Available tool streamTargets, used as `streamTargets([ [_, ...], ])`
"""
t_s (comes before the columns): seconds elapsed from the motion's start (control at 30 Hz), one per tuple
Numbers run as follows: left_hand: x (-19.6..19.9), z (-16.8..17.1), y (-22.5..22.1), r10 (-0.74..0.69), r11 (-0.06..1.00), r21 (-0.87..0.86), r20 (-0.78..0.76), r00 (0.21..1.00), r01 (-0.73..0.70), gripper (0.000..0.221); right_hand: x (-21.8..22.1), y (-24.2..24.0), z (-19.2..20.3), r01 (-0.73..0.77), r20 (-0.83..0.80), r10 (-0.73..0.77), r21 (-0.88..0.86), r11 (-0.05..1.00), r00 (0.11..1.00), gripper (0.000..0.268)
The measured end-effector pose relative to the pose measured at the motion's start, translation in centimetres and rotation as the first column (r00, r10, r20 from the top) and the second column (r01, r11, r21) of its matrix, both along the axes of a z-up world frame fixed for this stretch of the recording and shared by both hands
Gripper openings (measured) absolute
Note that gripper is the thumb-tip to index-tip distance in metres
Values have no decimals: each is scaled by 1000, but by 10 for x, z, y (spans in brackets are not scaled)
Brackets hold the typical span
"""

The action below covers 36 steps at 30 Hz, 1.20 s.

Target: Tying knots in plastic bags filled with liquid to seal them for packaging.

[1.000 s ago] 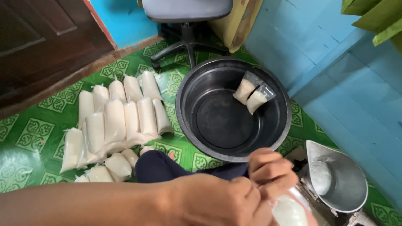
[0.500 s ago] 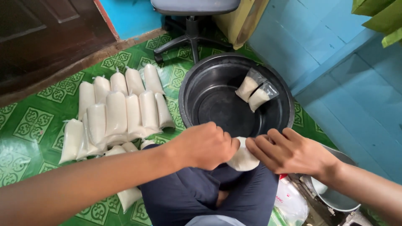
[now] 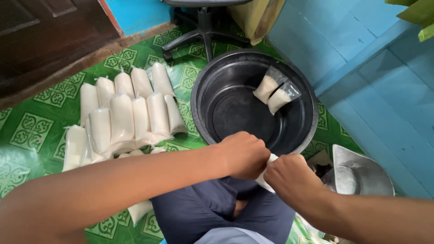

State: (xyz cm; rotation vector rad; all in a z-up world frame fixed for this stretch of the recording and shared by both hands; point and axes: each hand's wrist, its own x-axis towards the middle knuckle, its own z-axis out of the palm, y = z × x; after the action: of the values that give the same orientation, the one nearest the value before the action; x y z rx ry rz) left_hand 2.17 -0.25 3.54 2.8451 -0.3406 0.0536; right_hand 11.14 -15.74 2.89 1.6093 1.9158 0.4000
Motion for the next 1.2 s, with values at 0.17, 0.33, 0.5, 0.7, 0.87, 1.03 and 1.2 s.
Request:
streamTargets([
  [0.17,11,-5,-8,31,987,-144,-232,972,-66,17,7,23,29,140,-332,-268,-363,921,904,18],
  [0.33,13,6,2,-31,957,-274,-429,903,-97,34,19,55,84,317,-238,-609,-682,660,756,22],
  [0.5,5,28,13,-80,901,-385,-596,799,-198,39,41,74,100,232,-174,-794,-900,368,583,25],
  [0.7,-4,-8,27,-70,709,-599,-585,808,-372,33,66,43,46,78,-261,-915,-965,249,-307,26],
  [0.87,-3,-33,27,131,299,-609,-737,663,-735,25,28,8,-12,235,-326,-120,-849,473,-938,22],
  [1.03,1,-7,28,313,468,-578,-599,737,-669,37,-2,-3,-37,68,57,175,-773,631,-983,23],
  [1.2,20,31,17,388,668,-395,-539,748,-631,37,-26,-6,-39,-33,501,301,-554,832,-811,17],
])
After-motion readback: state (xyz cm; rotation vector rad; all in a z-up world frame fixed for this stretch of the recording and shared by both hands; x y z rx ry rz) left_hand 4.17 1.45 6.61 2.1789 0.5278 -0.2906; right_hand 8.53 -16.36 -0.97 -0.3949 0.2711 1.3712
